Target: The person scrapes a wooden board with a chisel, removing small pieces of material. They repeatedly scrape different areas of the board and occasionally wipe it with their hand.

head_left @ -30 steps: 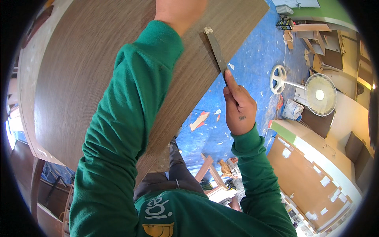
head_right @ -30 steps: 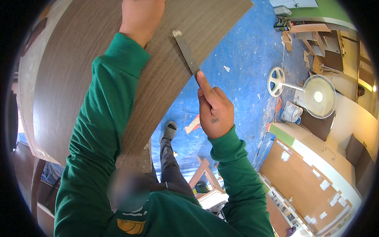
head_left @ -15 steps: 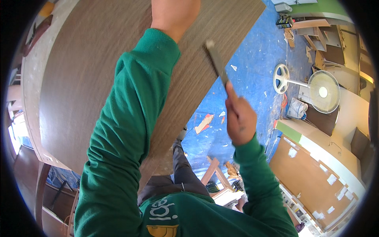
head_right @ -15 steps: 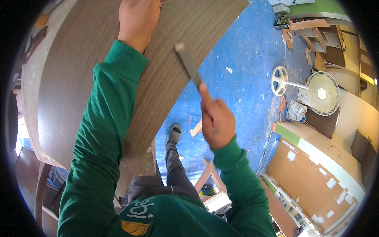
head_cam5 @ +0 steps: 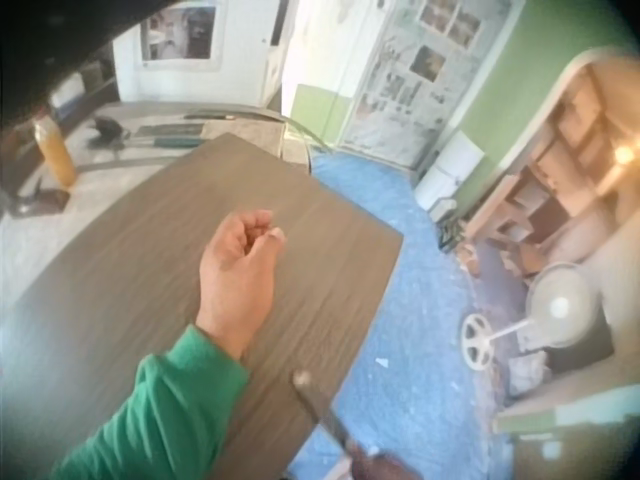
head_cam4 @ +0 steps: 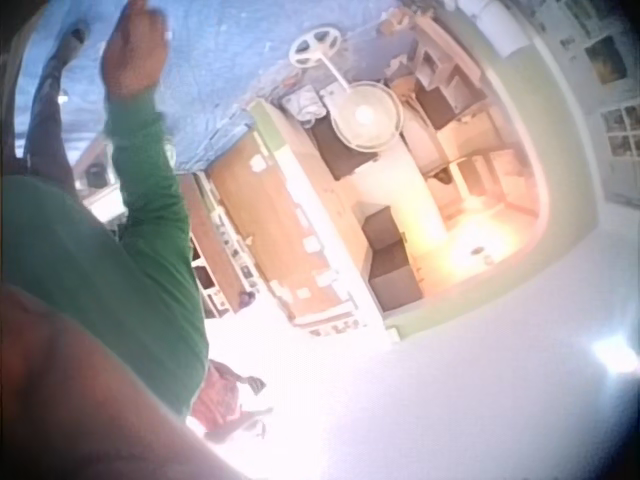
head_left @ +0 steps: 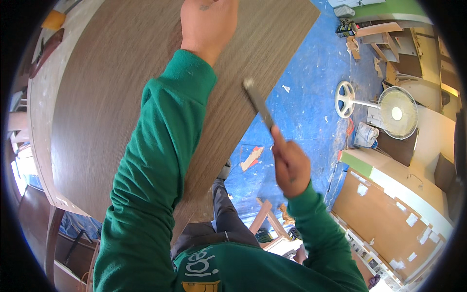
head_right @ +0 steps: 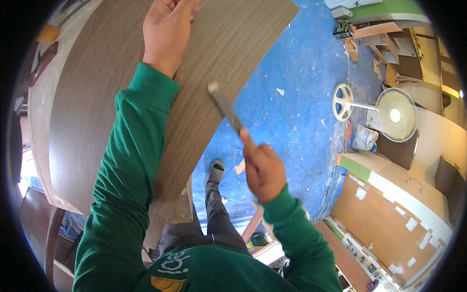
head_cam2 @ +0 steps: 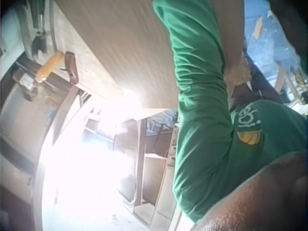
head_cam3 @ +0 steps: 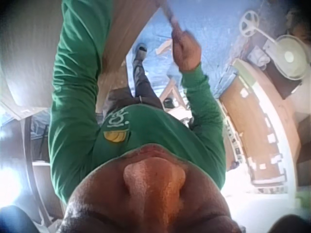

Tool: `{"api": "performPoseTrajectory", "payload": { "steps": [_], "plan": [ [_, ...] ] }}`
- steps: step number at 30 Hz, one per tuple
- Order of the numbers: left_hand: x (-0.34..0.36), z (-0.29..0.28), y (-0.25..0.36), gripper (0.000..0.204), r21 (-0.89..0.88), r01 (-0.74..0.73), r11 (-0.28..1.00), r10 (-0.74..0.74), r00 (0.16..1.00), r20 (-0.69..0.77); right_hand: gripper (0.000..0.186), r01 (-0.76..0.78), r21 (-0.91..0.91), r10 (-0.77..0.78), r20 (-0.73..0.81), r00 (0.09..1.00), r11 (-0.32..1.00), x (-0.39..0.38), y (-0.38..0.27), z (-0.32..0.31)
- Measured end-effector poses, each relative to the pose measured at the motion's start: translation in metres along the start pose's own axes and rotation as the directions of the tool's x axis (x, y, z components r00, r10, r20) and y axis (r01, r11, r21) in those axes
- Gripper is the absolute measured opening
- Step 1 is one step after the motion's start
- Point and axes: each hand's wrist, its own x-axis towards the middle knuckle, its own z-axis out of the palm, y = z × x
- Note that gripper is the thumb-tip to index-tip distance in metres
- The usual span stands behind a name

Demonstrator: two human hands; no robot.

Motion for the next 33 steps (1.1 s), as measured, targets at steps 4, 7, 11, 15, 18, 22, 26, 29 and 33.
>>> {"api": "performPoseTrajectory", "payload": {
  "steps": [4, 7, 11, 15, 18, 22, 26, 29, 33],
  "plan": [
    [0.001, 0.000, -0.006, 0.024, -0.052, 0.015, 0.999, -0.015, 1.000, 0.007, 0.051, -0.018, -0.020, 0.018, -0.005, 1.000, 1.000, 0.004, 0.010, 0.001],
    [0.000, 0.000, -0.008, 0.023, -0.080, -0.006, 0.997, 0.007, 1.000, 0.013, 0.050, 0.019, -0.009, -0.019, -0.032, 0.999, 1.000, 0.037, 0.040, 0.006],
    [0.001, -0.001, -0.008, 0.023, -0.057, -0.016, 0.998, 0.016, 1.000, 0.005, 0.052, -0.009, -0.046, 0.009, 0.008, 1.000, 0.999, 0.011, 0.027, 0.003],
    [0.000, 0.000, -0.007, 0.023, -0.077, -0.009, 0.997, 0.009, 1.000, -0.002, 0.056, -0.006, 0.063, 0.005, 0.017, 1.000, 0.998, -0.013, 0.008, -0.001],
    [-0.002, 0.001, -0.006, 0.023, -0.048, -0.011, 0.999, 0.011, 1.000, -0.004, 0.054, 0.028, -0.063, -0.033, -0.078, 0.996, 0.998, 0.038, 0.040, 0.003],
    [0.000, 0.000, -0.002, 0.023, -0.010, -0.021, 1.000, 0.021, 1.000, -0.018, 0.054, -0.007, -0.074, 0.000, -0.095, 0.995, 0.997, 0.059, 0.045, 0.001],
    [-0.001, -0.001, -0.001, 0.023, 0.004, 0.016, 1.000, -0.016, 1.000, -0.018, 0.055, -0.035, -0.049, 0.038, 0.066, 0.997, 0.998, 0.006, 0.005, -0.002],
    [-0.004, 0.000, -0.002, 0.021, -0.141, 0.016, 0.990, -0.013, 1.000, 0.023, 0.055, -0.015, -0.012, 0.015, 0.000, 1.000, 1.000, 0.014, 0.010, 0.001],
    [0.001, -0.001, -0.003, 0.021, -0.105, 0.040, 0.994, -0.038, 0.999, 0.028, 0.054, -0.055, 0.052, 0.059, -0.065, 0.996, 0.997, 0.064, 0.037, 0.006]
  ]
}}
